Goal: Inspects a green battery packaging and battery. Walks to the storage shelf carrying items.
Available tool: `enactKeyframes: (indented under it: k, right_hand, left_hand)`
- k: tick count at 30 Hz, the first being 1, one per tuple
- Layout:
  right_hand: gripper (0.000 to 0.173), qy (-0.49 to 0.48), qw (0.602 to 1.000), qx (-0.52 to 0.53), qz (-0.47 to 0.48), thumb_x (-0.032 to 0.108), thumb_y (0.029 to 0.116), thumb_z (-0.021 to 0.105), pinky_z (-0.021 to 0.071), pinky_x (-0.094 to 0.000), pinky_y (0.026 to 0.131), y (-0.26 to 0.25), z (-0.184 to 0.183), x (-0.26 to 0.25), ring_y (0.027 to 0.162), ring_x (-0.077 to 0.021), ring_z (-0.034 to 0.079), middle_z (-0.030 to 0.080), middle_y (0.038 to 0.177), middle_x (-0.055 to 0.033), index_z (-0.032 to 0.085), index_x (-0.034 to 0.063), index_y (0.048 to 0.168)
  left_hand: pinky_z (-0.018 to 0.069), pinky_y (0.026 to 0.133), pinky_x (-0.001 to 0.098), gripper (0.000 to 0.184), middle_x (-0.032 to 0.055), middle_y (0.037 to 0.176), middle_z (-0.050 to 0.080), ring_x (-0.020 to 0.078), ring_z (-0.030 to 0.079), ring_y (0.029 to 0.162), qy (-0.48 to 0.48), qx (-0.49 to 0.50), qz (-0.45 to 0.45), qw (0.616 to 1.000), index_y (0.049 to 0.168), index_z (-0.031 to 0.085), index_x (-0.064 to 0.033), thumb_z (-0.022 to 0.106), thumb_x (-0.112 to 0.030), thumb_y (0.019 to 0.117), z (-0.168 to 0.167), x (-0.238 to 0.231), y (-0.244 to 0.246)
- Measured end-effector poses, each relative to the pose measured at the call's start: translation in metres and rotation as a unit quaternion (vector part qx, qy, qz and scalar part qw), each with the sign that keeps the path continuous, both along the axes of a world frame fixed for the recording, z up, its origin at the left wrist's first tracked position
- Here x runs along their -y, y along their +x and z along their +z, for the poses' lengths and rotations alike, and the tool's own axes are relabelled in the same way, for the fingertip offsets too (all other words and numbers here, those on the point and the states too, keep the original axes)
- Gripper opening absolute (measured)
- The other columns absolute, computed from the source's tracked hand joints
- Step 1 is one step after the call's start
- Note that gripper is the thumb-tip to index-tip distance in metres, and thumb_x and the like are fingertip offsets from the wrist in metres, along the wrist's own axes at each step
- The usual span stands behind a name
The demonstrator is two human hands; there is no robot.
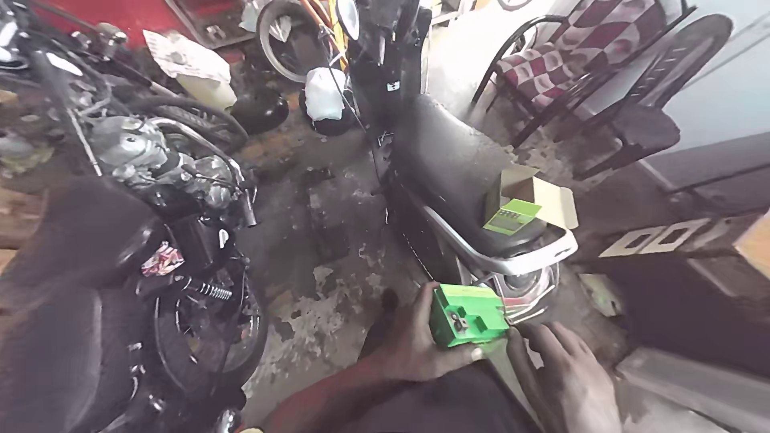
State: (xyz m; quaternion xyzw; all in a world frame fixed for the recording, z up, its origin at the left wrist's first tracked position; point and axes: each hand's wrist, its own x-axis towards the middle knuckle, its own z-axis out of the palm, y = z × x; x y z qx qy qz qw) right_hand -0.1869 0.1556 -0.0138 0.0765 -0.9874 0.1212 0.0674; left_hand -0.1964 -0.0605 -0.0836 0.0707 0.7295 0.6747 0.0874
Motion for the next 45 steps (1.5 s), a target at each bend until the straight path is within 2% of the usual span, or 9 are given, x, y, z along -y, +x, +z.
enactKeyframes:
  k: [5,8,11,15,21,26,31,39,45]
  right_hand:
    - [0.027,0.034,0.996,-0.073,0.045,0.032,0.0941,0.055,0.0517,-0.0357,0.059,-0.005,-0.015,-0.007,0.075,-0.0226,0.065,0.065,0.077,-0.0032,0.069,0.0147,0.078]
    - [0.025,-0.008,0.998,-0.027,0.051,0.032,0.0965,0.057,0.0535,-0.0331,0.064,-0.001,-0.01,-0.012,0.079,-0.0191,0.065,0.067,0.082,-0.0012,0.072,0.016,0.085]
    - [0.024,-0.082,0.996,0.03,0.015,0.034,0.0975,0.06,0.0541,-0.0317,0.068,0.006,-0.005,-0.016,0.078,-0.0134,0.064,0.066,0.083,0.0006,0.072,0.016,0.089]
    - [0.021,-0.137,0.988,0.063,-0.031,0.034,0.0958,0.063,0.0505,-0.0283,0.066,0.014,0.0,-0.015,0.073,-0.0085,0.059,0.063,0.079,0.0035,0.073,0.0164,0.09]
    - [0.018,-0.173,0.981,0.081,-0.047,0.031,0.0948,0.066,0.0484,-0.0235,0.063,0.023,0.003,-0.014,0.071,-0.0053,0.057,0.063,0.079,0.0035,0.074,0.0152,0.092]
    - [0.017,-0.188,0.976,0.085,-0.068,0.031,0.0942,0.066,0.049,-0.0248,0.064,0.03,0.005,-0.013,0.072,-0.0059,0.058,0.063,0.08,0.0036,0.074,0.0158,0.093]
    - [0.019,-0.138,0.986,0.037,-0.091,0.031,0.0948,0.065,0.0521,-0.0289,0.065,0.045,0.003,-0.004,0.075,-0.0109,0.061,0.065,0.081,0.0007,0.074,0.015,0.093]
    - [0.019,-0.062,0.991,-0.042,-0.115,0.028,0.0954,0.063,0.054,-0.0293,0.067,0.063,-0.005,0.003,0.079,-0.0157,0.066,0.067,0.081,-0.0023,0.074,0.0138,0.089]
    - [0.023,-0.127,0.98,0.013,-0.151,0.033,0.0972,0.061,0.0534,-0.0291,0.067,0.072,-0.003,-0.001,0.078,-0.0128,0.064,0.066,0.082,-0.0004,0.074,0.0145,0.092]
  left_hand:
    - [0.0623,0.09,0.0333,0.089,0.0048,0.113,0.071,0.0086,0.07,0.102,-0.005,-0.015,-0.012,1.0,0.138,0.047,0.002,0.087,-0.049,0.0758,-0.011,0.001,-0.004]
    - [0.0622,0.089,0.0323,0.09,0.0045,0.113,0.071,0.0076,0.07,0.101,-0.024,-0.021,-0.02,0.999,0.137,0.048,0.0031,0.085,-0.052,0.0764,-0.012,0.004,-0.004]
    - [0.0628,0.09,0.0333,0.089,0.0067,0.115,0.07,0.0103,0.071,0.103,0.01,-0.035,-0.031,0.999,0.136,0.046,0.0054,0.085,-0.05,0.0778,-0.015,0.003,-0.004]
    - [0.0615,0.092,0.0333,0.093,0.0102,0.117,0.068,0.0125,0.069,0.106,0.015,-0.052,-0.04,0.998,0.136,0.044,0.0089,0.084,-0.051,0.0775,-0.015,0.004,-0.003]
    - [0.0621,0.091,0.0305,0.095,0.0085,0.118,0.069,0.0099,0.07,0.106,0.019,-0.056,-0.061,0.996,0.137,0.042,0.0092,0.084,-0.051,0.0773,-0.014,0.006,-0.001]
    - [0.0612,0.092,0.0302,0.093,0.009,0.119,0.068,0.0106,0.069,0.107,0.026,-0.073,-0.066,0.995,0.136,0.043,0.0089,0.084,-0.05,0.0773,-0.015,0.005,0.002]
    - [0.0618,0.092,0.0324,0.093,0.01,0.12,0.067,0.0132,0.069,0.107,0.035,-0.079,-0.073,0.994,0.137,0.042,0.0074,0.085,-0.05,0.0766,-0.017,0.004,0.006]
    - [0.0603,0.095,0.0289,0.096,0.0079,0.123,0.066,0.0094,0.067,0.11,0.028,-0.085,-0.099,0.991,0.138,0.041,0.0074,0.084,-0.051,0.0764,-0.016,0.0,0.009]
    - [0.0602,0.094,0.0288,0.096,0.008,0.121,0.067,0.0093,0.068,0.11,0.012,-0.105,-0.111,0.988,0.136,0.043,0.007,0.085,-0.053,0.0747,-0.019,-0.002,0.008]
